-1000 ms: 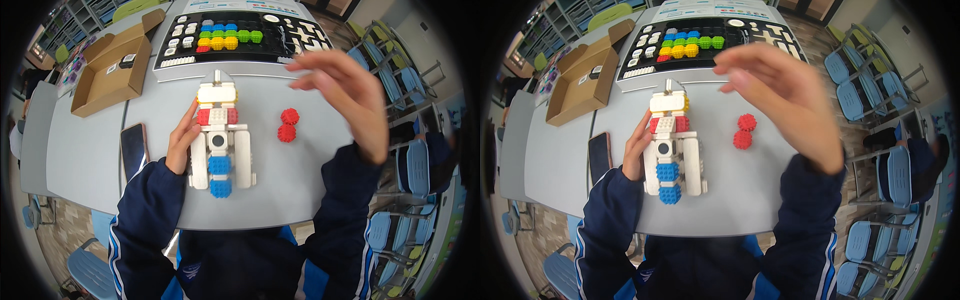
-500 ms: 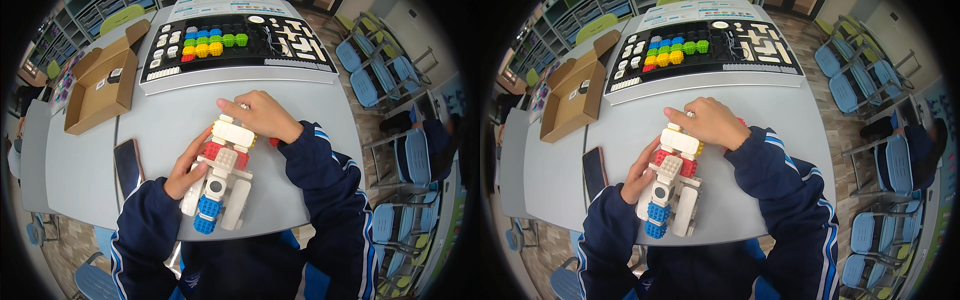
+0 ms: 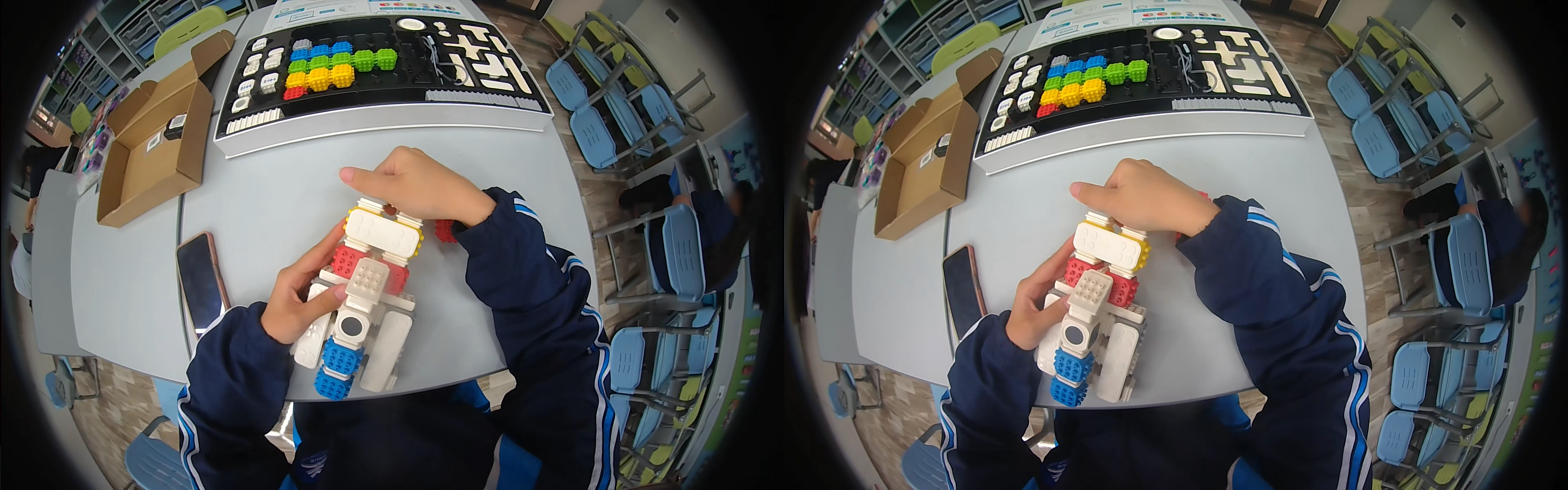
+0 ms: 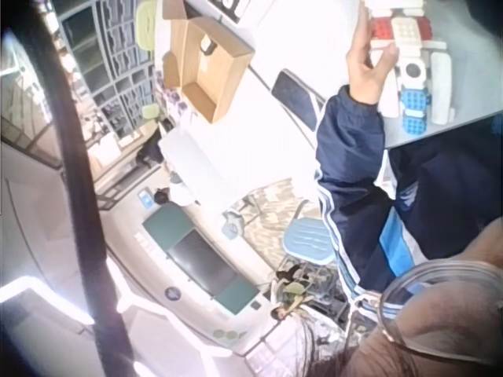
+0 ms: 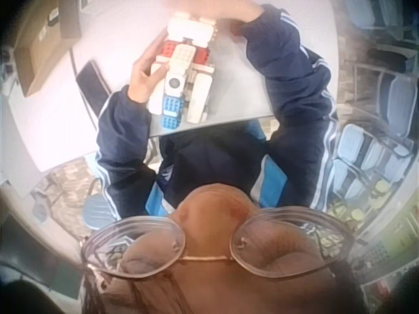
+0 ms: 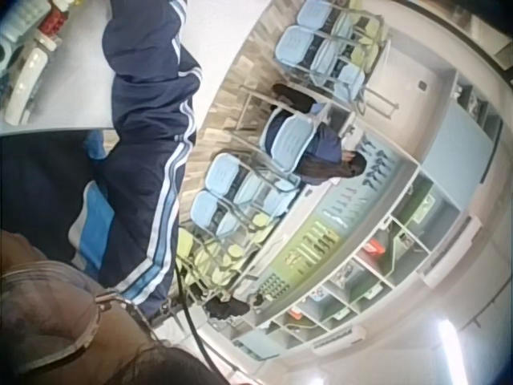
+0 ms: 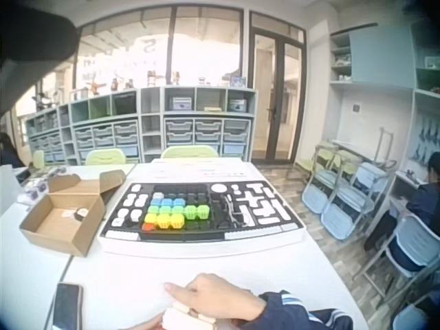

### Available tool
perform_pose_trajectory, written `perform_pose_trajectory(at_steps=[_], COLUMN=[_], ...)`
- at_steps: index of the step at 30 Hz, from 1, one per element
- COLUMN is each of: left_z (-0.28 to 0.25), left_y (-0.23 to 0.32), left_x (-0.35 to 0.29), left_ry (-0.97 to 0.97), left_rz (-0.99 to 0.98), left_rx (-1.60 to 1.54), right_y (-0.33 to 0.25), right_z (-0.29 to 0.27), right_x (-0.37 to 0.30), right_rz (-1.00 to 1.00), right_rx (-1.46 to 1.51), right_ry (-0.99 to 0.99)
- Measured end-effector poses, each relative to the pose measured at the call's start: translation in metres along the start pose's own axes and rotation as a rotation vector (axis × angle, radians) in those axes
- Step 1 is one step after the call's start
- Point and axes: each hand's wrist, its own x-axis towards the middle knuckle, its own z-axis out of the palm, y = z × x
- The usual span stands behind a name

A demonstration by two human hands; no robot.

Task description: The person assembles a small robot-like structure using white, red, blue, and yellow interlocking building blocks. They repeatedly pick up pieces from a tray, attach them to the structure, and occasionally remove or reposition parts. The assembly remains on the table throughout the clip.

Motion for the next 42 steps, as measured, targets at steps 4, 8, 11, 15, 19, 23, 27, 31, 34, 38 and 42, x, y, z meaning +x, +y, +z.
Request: perform_pose_trajectory(at_steps=[4,8,11,15,19,23,27,31,34,38,42], left_z=[-0.001,-0.003,-0.003,-0.003,-0.003,-0.003,-0.002,-0.001,-0.002,-0.001,-0.001], left_y=[0.002,-0.002,-0.002,-0.002,-0.003,-0.003,-0.005,-0.004,-0.004,-0.003,0.0], left_x=[-0.001,-0.002,-0.002,-0.003,-0.003,-0.003,-0.003,-0.004,-0.004,-0.004,-0.003], left_ry=[0.001,-0.004,-0.005,-0.002,0.006,0.008,0.017,0.015,0.014,0.018,0.012], left_rz=[-0.008,-0.025,-0.023,-0.024,-0.029,-0.017,-0.023,-0.03,-0.014,-0.023,-0.043], left_rx=[0.006,-0.018,-0.008,-0.013,0.003,-0.023,-0.024,-0.038,-0.012,-0.026,-0.026], right_y=[0.012,0.015,0.018,0.021,0.021,0.022,0.018,0.017,0.013,0.016,0.017], right_z=[0.002,0.002,0.003,0.004,0.006,0.004,0.002,0.003,0.004,0.001,0.003], right_x=[0.007,0.009,0.01,0.011,0.012,0.012,0.01,0.008,0.008,0.008,0.009], right_rz=[0.001,0.021,0.013,0.017,0.024,0.011,0.025,0.034,0.047,0.068,0.063], right_rx=[0.071,0.087,0.13,0.181,0.207,0.215,0.243,0.271,0.273,0.288,0.303], right_ry=[-0.016,-0.03,-0.032,-0.044,-0.048,-0.059,-0.074,-0.07,-0.065,-0.085,-0.089])
